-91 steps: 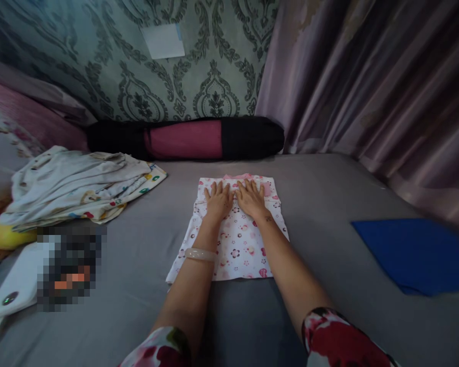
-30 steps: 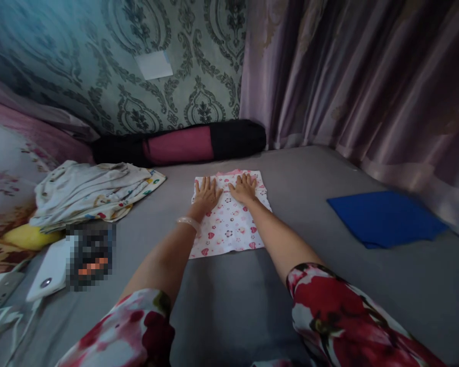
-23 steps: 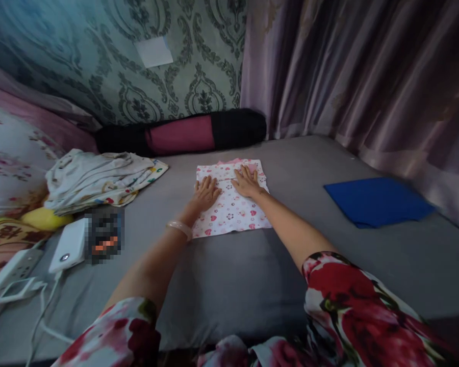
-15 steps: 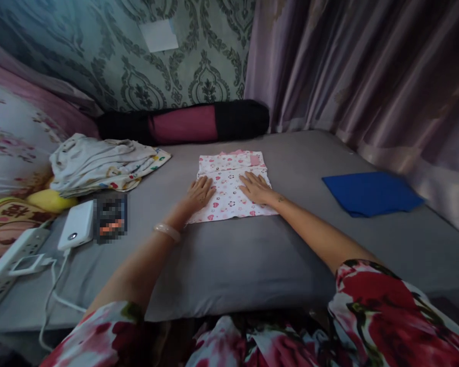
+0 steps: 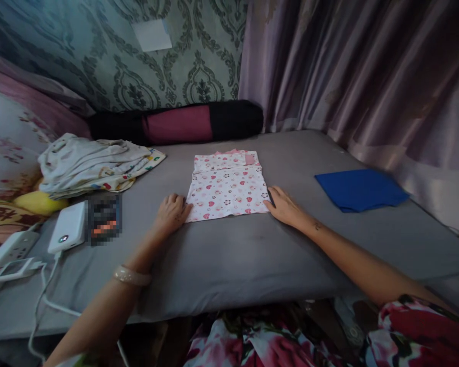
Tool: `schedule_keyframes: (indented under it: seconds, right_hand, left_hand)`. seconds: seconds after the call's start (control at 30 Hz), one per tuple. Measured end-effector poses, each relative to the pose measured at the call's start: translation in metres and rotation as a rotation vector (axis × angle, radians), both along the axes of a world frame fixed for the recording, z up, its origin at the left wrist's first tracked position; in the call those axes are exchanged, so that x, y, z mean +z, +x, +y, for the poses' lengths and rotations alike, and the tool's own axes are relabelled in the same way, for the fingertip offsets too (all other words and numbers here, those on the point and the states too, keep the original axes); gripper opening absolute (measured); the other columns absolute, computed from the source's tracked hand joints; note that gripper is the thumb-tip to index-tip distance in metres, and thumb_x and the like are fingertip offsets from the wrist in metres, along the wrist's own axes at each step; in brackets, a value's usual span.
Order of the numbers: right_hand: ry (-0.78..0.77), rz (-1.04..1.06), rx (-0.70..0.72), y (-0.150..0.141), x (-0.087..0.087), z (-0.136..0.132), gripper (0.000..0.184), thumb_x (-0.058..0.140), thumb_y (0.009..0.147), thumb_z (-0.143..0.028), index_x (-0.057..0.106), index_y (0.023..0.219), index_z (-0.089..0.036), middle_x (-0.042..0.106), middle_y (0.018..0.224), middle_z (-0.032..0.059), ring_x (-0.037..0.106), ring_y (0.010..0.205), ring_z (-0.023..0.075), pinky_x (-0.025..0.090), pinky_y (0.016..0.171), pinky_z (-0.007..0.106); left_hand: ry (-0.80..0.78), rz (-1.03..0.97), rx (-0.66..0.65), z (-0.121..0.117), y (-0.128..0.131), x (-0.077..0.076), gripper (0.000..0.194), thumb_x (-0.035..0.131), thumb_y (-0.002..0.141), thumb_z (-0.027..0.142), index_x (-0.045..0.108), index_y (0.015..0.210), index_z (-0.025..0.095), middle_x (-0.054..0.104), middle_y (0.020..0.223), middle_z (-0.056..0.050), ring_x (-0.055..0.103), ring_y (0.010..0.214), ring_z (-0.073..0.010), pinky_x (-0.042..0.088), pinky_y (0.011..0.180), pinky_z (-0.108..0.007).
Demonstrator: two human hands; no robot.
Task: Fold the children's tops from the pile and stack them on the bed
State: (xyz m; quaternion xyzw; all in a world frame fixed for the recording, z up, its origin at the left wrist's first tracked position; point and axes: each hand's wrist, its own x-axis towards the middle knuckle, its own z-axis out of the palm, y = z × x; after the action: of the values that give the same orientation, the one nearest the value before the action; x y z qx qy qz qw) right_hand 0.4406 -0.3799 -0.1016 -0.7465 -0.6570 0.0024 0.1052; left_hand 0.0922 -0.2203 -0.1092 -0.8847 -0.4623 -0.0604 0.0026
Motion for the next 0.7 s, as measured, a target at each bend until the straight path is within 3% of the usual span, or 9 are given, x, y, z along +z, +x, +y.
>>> schedule_keyframes:
  seconds: [0.17, 0.43, 0.6, 0.7]
  right_hand:
    - [-0.031, 0.007, -0.182, -0.005, 0.008, -0.013, 0.027, 0.048, 0.092, -0.037, 0.062, 0.100, -0.015, 0.059, 0.108, 0.0144, 0.055, 0.106, 0.0278, 0.043, 0.090, 0.036]
    - [-0.064, 0.152, -0.205, -0.014, 0.009, -0.012, 0.015, 0.053, 0.087, -0.032, 0.056, 0.079, -0.019, 0.059, 0.098, 0.0094, 0.058, 0.090, 0.0205, 0.042, 0.080, 0.029]
    - [-0.030, 0.317, -0.274, -0.014, 0.008, -0.007, 0.011, 0.053, 0.084, -0.030, 0.053, 0.077, -0.022, 0.064, 0.085, 0.0044, 0.058, 0.078, 0.0179, 0.039, 0.068, 0.027]
    - [0.030, 0.493, -0.324, -0.012, 0.008, -0.004, 0.007, 0.055, 0.080, -0.027, 0.055, 0.084, -0.022, 0.062, 0.071, -0.0003, 0.055, 0.065, 0.0154, 0.038, 0.061, 0.026]
  left_hand:
    - [-0.086, -0.092, 0.089, -0.009, -0.010, 0.003, 0.038, 0.041, 0.088, 0.049, 0.060, 0.090, 0.016, 0.060, 0.090, -0.012, 0.056, 0.093, -0.0268, 0.044, 0.087, -0.039]
    - [-0.262, -0.181, 0.160, -0.012, -0.008, 0.011, 0.033, 0.051, 0.073, 0.051, 0.056, 0.061, 0.021, 0.056, 0.068, -0.007, 0.056, 0.075, -0.0231, 0.042, 0.071, -0.033]
    - [-0.474, -0.389, 0.296, -0.022, -0.008, 0.022, 0.035, 0.058, 0.068, 0.054, 0.058, 0.068, 0.020, 0.056, 0.059, -0.001, 0.052, 0.058, -0.0168, 0.034, 0.053, -0.026]
    - [-0.632, -0.636, 0.335, -0.027, -0.008, 0.026, 0.049, 0.065, 0.064, 0.053, 0.061, 0.098, 0.018, 0.057, 0.056, 0.003, 0.050, 0.051, -0.0145, 0.032, 0.047, -0.023]
